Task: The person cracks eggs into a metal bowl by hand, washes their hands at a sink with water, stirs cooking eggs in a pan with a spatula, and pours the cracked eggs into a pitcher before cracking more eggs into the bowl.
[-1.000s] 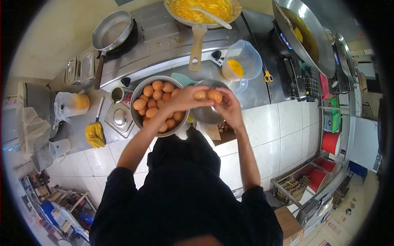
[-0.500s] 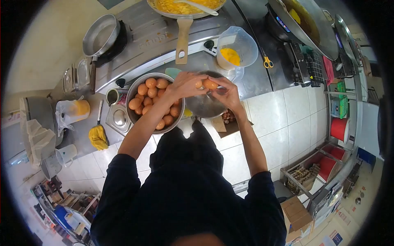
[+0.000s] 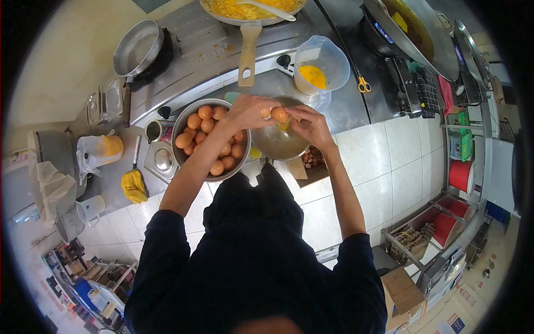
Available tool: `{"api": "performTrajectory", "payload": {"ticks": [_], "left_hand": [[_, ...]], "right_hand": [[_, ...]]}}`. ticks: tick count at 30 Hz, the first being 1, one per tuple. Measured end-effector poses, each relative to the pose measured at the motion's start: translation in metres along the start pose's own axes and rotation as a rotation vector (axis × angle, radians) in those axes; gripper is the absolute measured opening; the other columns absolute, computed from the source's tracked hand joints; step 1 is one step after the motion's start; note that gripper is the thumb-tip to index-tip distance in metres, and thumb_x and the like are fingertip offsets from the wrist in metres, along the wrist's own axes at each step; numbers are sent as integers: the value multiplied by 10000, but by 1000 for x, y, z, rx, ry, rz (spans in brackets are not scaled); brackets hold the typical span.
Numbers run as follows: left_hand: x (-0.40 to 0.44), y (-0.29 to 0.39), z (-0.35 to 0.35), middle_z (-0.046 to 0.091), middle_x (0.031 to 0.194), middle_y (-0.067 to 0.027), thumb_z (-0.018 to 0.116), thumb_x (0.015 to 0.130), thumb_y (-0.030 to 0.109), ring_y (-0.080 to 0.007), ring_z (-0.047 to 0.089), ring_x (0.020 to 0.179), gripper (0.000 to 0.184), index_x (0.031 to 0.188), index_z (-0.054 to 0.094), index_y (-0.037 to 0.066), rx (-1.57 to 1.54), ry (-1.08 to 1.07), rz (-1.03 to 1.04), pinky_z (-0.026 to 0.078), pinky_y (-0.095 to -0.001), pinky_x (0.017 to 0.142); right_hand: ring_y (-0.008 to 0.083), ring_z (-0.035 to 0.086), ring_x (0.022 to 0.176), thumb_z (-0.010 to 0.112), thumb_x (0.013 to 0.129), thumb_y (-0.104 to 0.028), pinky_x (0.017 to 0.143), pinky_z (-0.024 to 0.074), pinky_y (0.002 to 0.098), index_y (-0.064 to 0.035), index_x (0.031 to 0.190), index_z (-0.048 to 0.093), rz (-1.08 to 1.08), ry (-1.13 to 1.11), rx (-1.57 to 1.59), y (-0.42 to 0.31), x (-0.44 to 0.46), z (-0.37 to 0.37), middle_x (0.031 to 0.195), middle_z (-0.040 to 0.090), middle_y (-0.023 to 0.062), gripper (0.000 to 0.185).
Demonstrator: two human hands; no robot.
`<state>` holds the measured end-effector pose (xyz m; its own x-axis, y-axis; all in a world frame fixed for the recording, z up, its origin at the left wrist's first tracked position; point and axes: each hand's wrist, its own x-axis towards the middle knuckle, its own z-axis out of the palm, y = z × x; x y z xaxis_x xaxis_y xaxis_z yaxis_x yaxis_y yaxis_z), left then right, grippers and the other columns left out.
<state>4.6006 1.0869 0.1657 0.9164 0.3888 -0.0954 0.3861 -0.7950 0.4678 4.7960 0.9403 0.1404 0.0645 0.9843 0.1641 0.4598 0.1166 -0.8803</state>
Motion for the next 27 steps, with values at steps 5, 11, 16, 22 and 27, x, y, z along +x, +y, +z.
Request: {"api": "performTrajectory", "payload": {"ticks": [5, 11, 16, 22, 27], "left_hand": [[3, 5, -7, 704, 1054, -77, 693, 762, 381, -303, 663, 940, 439, 1159, 666, 197, 24, 104, 9, 539, -405, 746], [-8, 53, -34, 720, 953, -118, 758, 750, 503, -329, 673, 913, 476, 1044, 708, 132, -292, 69, -19, 527, -405, 800], [-100, 31, -40, 720, 1009, -110, 728, 819, 422, -291, 679, 950, 392, 1059, 723, 112, -503, 315, -336, 521, -386, 832], [-136, 14, 0, 703, 1012, -112, 665, 848, 421, -298, 662, 973, 386, 1113, 712, 145, -85, 33, -466, 526, -421, 823], [-124, 4, 16, 659, 972, -104, 668, 829, 387, -302, 657, 890, 323, 1069, 721, 177, 106, -171, -466, 544, -436, 716]], "right_hand": [[277, 629, 1042, 711, 781, 27, 901, 524, 339, -118, 1282, 622, -92, 103, -146, -31, 3, -3, 1197, 615, 112, 529], [324, 588, 1100, 749, 757, 24, 932, 500, 378, -65, 1265, 578, -73, 376, -142, -44, -30, 14, 1200, 589, 142, 544], [318, 575, 1097, 766, 776, -17, 886, 521, 388, -17, 1279, 527, 237, 729, -255, -15, -129, 16, 1208, 553, 175, 557], [361, 531, 1180, 745, 808, -58, 968, 474, 457, -49, 1452, 376, 674, 471, -475, 49, -213, 22, 1294, 491, 198, 742], [361, 506, 1198, 672, 882, -91, 1002, 417, 441, -27, 1384, 436, 519, 606, -284, -4, -167, 13, 1252, 526, 223, 559]]}}
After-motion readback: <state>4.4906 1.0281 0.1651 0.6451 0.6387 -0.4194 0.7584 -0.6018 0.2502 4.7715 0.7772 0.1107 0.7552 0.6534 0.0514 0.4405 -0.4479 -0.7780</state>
